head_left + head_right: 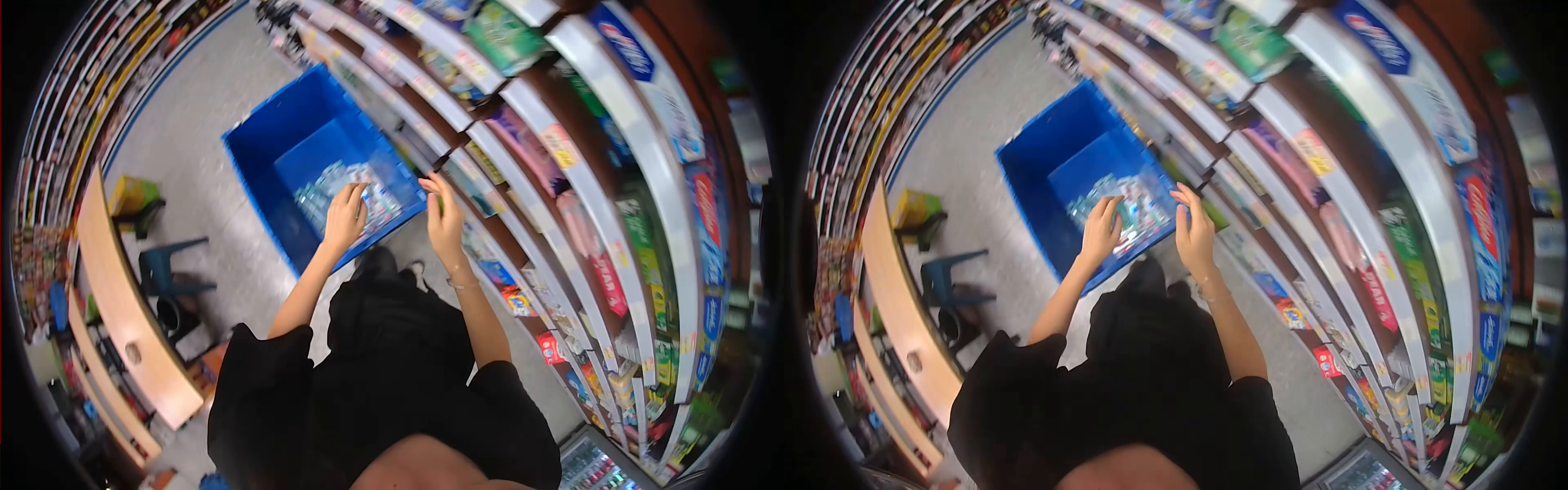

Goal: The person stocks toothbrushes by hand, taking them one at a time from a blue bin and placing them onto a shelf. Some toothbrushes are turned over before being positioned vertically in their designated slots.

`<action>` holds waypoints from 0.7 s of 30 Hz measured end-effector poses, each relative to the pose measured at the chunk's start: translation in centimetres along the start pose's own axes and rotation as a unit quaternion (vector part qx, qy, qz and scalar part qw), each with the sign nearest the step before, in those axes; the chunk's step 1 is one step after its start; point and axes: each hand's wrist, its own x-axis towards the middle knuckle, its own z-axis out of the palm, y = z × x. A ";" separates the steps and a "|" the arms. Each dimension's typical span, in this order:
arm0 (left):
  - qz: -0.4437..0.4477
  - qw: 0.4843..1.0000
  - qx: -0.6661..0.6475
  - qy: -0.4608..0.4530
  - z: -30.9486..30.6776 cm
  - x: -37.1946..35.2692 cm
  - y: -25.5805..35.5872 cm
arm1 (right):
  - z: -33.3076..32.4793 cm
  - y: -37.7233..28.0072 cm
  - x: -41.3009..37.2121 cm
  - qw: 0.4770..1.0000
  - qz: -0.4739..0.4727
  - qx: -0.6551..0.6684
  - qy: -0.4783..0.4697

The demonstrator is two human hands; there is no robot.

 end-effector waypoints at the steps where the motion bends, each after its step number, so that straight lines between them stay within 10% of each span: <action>1: -0.053 0.998 0.022 -0.033 0.4 -2.5 -3.7 | 2.4 2.3 -0.8 0.999 0.024 -0.016 -0.030; 9: -0.451 0.875 0.034 -0.173 4.5 -14.8 -21.7 | 14.9 14.6 -6.7 0.950 0.013 -0.233 -0.206; 21: -0.617 0.767 -0.058 -0.164 14.8 -13.7 -31.2 | 14.9 15.8 -7.8 0.946 -0.079 -0.265 -0.170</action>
